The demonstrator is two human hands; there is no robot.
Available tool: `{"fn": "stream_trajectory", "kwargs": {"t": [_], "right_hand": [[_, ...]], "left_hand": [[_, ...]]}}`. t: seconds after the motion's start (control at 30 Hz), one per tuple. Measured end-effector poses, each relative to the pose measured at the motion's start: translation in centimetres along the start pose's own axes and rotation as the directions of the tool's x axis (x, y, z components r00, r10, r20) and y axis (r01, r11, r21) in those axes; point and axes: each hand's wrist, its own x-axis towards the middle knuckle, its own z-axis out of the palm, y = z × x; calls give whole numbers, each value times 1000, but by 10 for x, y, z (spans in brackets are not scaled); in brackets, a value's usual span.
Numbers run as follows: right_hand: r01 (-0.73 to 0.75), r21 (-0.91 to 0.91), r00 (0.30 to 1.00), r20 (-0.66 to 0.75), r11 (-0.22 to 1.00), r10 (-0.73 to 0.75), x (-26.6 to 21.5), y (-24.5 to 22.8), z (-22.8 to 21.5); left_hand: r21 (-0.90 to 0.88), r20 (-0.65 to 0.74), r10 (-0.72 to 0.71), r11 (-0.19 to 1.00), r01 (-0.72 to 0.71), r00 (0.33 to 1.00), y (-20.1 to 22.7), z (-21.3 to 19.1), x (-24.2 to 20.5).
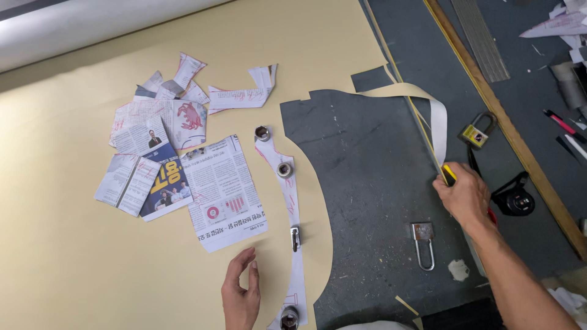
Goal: The person aligns a paper template on a large sheet of cardboard and secures it with weights. They use a ruler and pencil to mark a straight line along the template's edge, then cut the cardboard along the marked line with scissors.
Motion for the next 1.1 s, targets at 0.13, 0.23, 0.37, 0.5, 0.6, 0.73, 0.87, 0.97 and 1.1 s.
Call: {"fn": "stream_trajectory", "kwargs": {"t": [0.13,0.23,0.37,0.5,0.6,0.73,0.87,0.97,1.1], "right_hand": [[-109,-36,994,-14,993,109,3,-16,-18],[-98,20,987,-122,995,100,3,-14,-27],[-34,76,966,-252,997,52,1,13,-36],[122,-217,919,-344,968,-193,-3,33,-48],[158,-281,902,-348,946,-254,8,26,-61],[329,-106,896,-277,938,-346,44,-12,-67],[516,135,848,-222,846,-482,91,-66,-46],[625,171,780,-165,762,-603,122,-92,-17],[646,246,745,6,723,-668,158,-109,13]], "left_hand": [[9,2,-31,999,31,1000,-5,-4,6],[9,-1,-25,1000,25,1000,-4,-3,17],[-22,5,40,999,-40,999,2,0,28],[24,1,93,995,-93,996,12,2,42],[8,-9,104,995,-104,995,22,8,58],[-5,-67,221,975,-222,973,35,18,90],[99,-222,345,938,-331,912,49,24,138],[347,-277,490,853,-390,826,54,29,176],[539,-158,632,699,-469,759,54,35,227]]}}
